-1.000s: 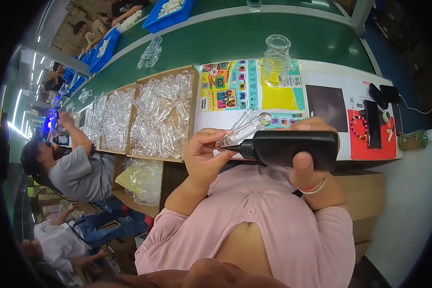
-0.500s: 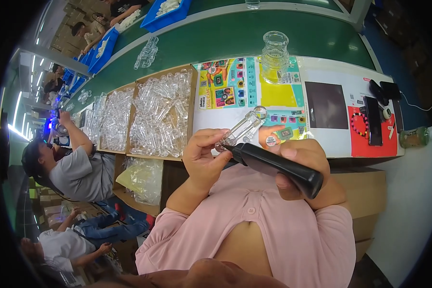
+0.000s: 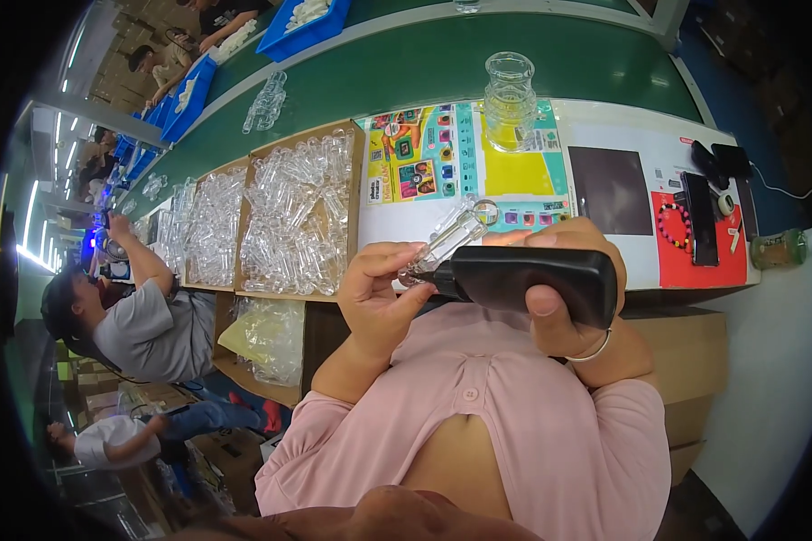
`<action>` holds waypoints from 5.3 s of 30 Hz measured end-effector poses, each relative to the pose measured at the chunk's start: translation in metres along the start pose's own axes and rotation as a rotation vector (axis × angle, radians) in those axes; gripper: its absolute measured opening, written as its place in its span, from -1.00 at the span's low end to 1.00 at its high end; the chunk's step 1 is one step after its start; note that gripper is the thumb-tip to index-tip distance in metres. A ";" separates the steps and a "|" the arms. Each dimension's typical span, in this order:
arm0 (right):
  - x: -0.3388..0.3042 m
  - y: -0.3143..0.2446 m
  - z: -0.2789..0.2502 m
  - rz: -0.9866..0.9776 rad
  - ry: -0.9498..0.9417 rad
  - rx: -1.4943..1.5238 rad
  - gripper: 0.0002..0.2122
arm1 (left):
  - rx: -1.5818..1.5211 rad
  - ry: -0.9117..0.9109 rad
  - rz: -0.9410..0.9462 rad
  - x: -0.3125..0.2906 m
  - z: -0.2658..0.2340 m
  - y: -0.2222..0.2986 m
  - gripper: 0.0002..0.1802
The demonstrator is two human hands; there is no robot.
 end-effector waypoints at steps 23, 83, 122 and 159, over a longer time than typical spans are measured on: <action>0.010 -0.016 -0.010 -0.086 -0.271 -0.151 -0.70 | 0.400 0.009 0.243 0.009 -0.006 0.014 -0.58; 0.003 0.015 -0.010 0.069 0.429 0.088 -0.45 | 0.165 -0.040 0.137 0.007 0.001 0.006 -0.57; 0.002 0.119 -0.156 -0.164 0.461 -0.665 -0.52 | -0.922 -0.182 -0.955 0.045 0.089 -0.058 -0.84; -0.028 0.057 -0.039 0.316 0.004 0.397 -0.62 | -0.387 -0.152 -0.381 0.037 0.043 -0.013 -0.04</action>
Point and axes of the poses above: each hand's wrist, its own x-axis towards the middle knuckle, its own z-axis out of the palm, y = z × x, the point moved 1 cm from there along x, towards the middle knuckle, and after that the axes turned 6 degrees about x, right-handed, at the moved point
